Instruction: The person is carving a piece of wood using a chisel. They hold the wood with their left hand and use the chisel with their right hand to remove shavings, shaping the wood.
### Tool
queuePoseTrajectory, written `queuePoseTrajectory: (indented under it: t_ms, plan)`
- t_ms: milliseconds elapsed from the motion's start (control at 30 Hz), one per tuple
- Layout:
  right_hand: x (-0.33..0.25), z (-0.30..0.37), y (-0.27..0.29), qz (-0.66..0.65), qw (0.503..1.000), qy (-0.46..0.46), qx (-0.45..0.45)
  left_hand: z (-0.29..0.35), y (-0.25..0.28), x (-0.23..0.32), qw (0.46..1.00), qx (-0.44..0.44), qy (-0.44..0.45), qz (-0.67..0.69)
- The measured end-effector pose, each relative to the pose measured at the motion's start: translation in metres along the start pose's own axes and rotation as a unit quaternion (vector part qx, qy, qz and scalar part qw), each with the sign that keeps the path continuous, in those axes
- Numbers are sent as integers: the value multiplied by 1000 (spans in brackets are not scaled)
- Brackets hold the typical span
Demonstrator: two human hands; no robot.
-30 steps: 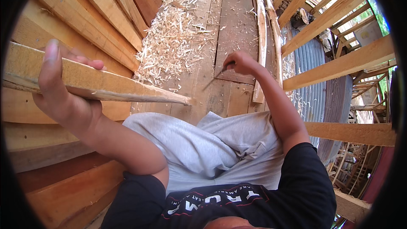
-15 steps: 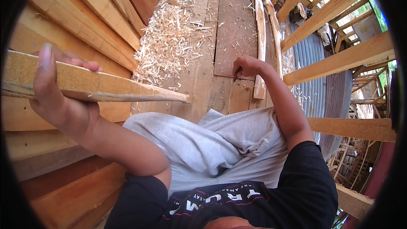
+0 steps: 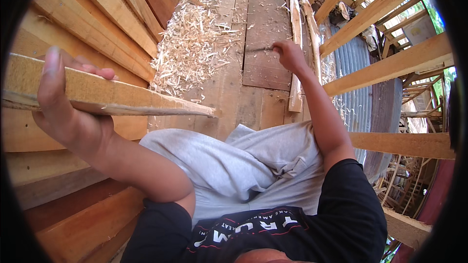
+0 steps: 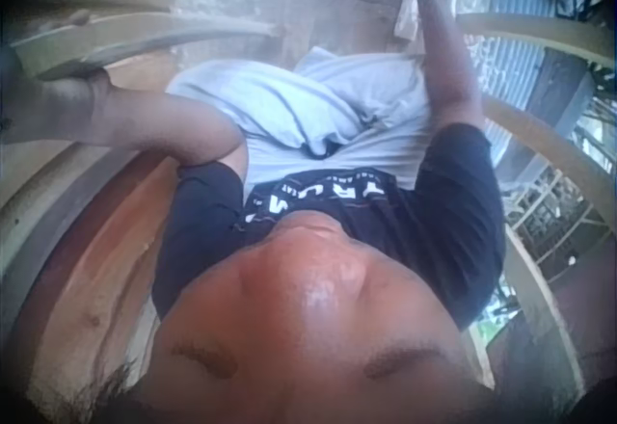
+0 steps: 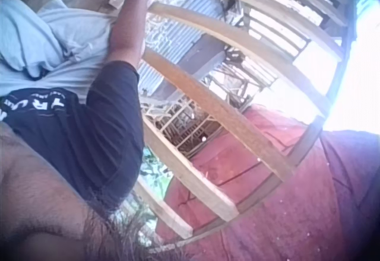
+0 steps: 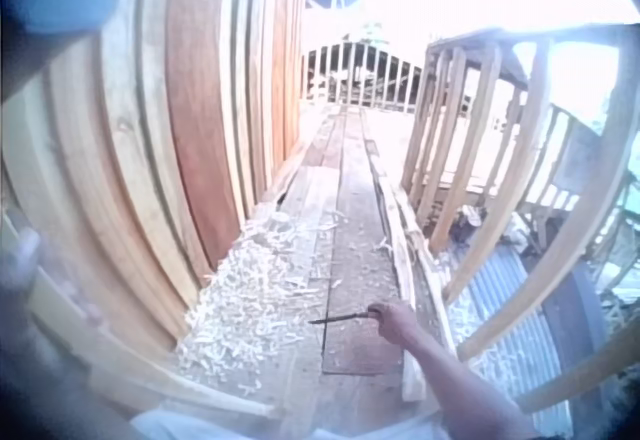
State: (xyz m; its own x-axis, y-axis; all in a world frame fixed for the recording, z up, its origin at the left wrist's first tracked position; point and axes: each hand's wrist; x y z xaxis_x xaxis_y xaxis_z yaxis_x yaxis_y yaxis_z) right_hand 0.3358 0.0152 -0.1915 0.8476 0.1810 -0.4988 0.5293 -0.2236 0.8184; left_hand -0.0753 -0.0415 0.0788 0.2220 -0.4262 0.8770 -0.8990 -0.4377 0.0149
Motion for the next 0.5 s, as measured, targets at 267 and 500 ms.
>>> queuePoseTrajectory:
  t_ms: [267,500]
  plan:
    - [-12,16,-10,-147,924,-352,7,3,-7,3,1000,13,-13,14]
    - [-30,36,-43,50,937,-309,-152,3,-7,5,1000,-2,4,25]
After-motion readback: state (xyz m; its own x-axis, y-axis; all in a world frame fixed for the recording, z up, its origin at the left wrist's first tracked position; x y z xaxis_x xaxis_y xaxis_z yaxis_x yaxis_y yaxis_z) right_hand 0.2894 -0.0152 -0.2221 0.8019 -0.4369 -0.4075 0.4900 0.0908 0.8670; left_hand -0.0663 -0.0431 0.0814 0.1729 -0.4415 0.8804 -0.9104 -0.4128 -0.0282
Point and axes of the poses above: each hand's wrist, its own z-axis away from the middle knuckle, its own y-axis out of the back of the hand, x = y × z, and after that the axes turned 14 degrees about -z, right-handed
